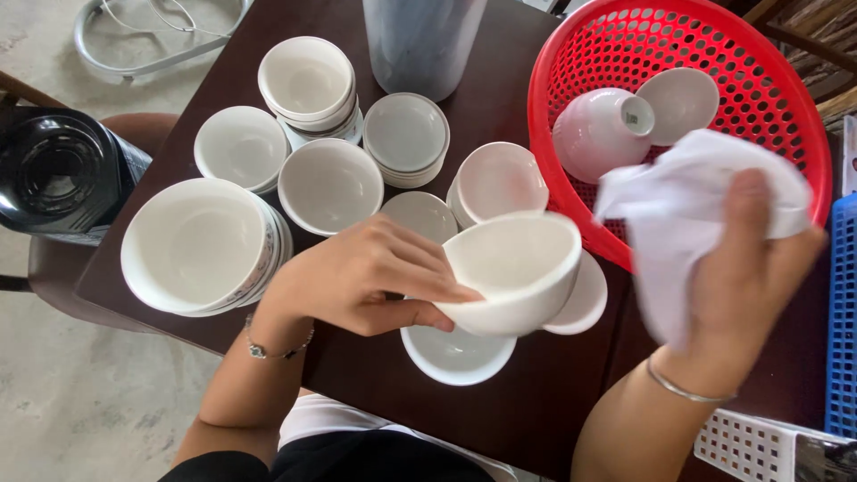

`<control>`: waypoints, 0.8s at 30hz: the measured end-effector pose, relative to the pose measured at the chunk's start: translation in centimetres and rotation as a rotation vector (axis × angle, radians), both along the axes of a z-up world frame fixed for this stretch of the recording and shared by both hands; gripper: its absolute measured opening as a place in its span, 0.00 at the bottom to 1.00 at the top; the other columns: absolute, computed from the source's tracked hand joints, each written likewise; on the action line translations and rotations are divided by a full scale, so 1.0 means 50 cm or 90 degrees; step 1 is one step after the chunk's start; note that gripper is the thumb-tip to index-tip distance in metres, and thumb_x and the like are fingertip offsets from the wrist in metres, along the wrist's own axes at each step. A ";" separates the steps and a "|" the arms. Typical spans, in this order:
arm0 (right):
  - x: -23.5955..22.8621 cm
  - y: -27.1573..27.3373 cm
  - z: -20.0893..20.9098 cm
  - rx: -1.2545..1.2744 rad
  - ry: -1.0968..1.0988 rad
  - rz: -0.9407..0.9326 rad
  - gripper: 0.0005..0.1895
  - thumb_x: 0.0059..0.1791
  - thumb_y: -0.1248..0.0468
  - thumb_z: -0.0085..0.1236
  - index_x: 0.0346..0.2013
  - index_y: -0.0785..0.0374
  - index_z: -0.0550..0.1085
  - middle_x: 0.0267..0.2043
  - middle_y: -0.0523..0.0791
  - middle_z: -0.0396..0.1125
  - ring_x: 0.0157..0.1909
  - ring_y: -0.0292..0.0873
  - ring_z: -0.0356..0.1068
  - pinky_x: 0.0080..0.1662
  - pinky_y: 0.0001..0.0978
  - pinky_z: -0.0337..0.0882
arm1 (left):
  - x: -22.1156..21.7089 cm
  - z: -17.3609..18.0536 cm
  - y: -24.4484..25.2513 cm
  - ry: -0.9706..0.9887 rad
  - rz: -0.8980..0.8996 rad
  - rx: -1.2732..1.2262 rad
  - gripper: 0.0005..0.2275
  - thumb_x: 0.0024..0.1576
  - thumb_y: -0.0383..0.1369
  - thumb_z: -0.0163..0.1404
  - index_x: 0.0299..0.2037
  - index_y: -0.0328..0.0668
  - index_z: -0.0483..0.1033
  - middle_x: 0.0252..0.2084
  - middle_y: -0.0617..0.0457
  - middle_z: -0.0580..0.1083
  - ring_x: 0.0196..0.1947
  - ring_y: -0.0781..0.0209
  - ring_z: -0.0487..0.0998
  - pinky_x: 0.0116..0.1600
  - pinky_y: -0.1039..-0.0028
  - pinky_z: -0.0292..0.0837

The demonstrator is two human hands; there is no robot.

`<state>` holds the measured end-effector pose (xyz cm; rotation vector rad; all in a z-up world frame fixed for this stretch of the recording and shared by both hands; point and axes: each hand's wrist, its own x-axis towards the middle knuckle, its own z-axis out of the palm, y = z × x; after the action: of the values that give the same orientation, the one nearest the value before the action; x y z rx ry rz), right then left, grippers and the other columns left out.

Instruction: Wipe bowls with a dry cloth and stack them.

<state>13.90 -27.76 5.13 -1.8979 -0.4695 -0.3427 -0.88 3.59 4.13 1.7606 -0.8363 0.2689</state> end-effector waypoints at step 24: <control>0.171 0.005 -0.052 -0.278 -0.251 -0.052 0.13 0.52 0.74 0.48 0.51 0.73 0.71 0.52 0.56 0.71 0.55 0.58 0.74 0.58 0.44 0.71 | 0.031 -0.002 -0.024 -0.049 0.095 0.158 0.15 0.52 0.37 0.65 0.49 0.51 0.81 0.45 0.57 0.79 0.52 0.55 0.75 0.61 0.64 0.70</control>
<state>22.46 -27.54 2.53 -2.2840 -0.7802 -0.7226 0.64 2.38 4.02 2.0603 -0.8219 0.3437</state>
